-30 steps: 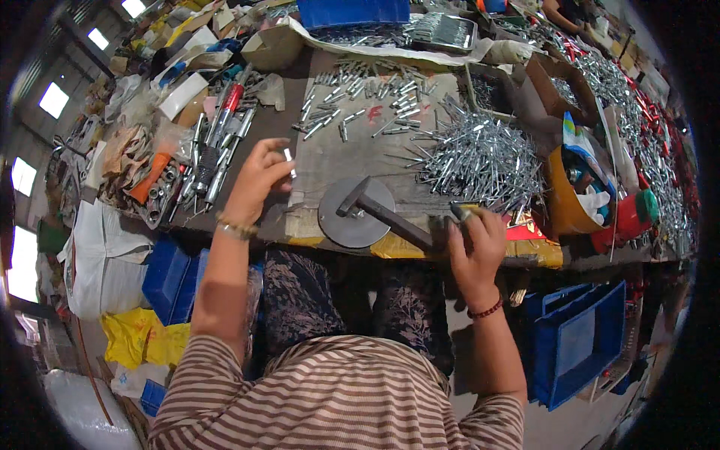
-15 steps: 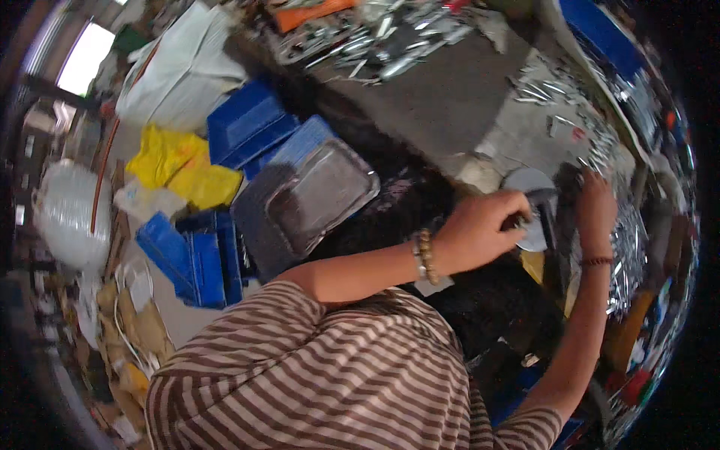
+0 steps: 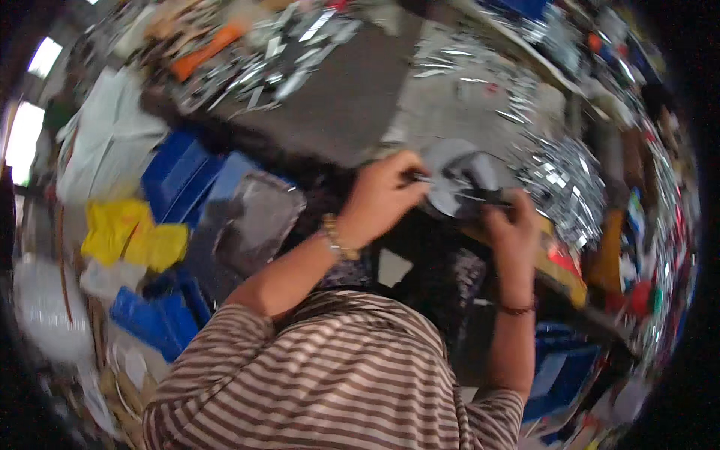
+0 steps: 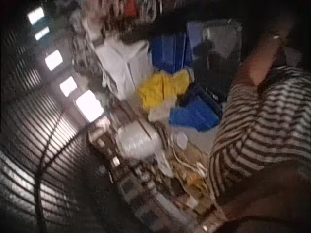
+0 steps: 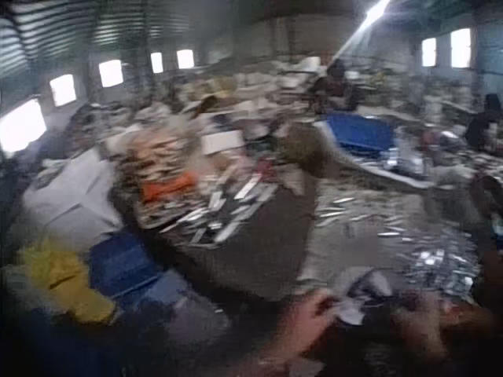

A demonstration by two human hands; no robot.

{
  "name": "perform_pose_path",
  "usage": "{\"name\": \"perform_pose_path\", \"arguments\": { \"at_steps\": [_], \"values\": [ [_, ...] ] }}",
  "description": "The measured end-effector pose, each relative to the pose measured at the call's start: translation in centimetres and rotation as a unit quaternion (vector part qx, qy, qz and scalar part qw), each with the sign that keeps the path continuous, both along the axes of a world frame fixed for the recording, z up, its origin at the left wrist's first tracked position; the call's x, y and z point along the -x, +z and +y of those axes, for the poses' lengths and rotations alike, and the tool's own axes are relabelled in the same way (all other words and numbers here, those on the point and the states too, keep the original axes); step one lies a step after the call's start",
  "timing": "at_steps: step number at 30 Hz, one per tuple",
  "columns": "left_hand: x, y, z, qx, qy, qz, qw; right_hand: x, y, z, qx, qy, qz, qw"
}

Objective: The person assembles metal fasteners by fitting pins into metal sleeves, tapping them with a small hammer on a round metal base, and placing the assembled fasteners into a metal tray.

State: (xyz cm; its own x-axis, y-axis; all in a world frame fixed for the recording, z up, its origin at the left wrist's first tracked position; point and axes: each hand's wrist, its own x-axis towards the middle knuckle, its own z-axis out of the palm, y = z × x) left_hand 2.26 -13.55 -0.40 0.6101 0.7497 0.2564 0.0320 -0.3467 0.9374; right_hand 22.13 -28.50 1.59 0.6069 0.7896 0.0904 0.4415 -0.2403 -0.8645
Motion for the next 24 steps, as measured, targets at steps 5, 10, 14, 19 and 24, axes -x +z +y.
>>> {"name": "perform_pose_path", "arguments": {
  "at_steps": [5,10,14,19,24],
  "values": [
    [-0.5,0.2,0.5,0.065,-0.072,0.023,0.995,2.2,-0.1,-1.1,-0.029,0.033,-0.172,0.984],
    [-1.2,0.9,1.1,-0.102,-0.073,0.099,0.987,2.4,1.2,-0.9,0.022,0.050,-0.284,0.957],
    [-1.4,1.4,1.6,-0.250,-0.078,0.105,0.959,2.4,1.4,-0.4,0.014,0.064,-0.345,0.936],
    [-1.7,2.3,1.2,-0.250,-0.077,0.139,0.955,2.5,1.5,0.0,0.003,0.062,-0.375,0.925],
    [-1.7,1.9,1.6,-0.231,-0.082,0.134,0.960,2.1,1.1,0.2,-0.012,0.069,-0.384,0.921]
  ]
}}
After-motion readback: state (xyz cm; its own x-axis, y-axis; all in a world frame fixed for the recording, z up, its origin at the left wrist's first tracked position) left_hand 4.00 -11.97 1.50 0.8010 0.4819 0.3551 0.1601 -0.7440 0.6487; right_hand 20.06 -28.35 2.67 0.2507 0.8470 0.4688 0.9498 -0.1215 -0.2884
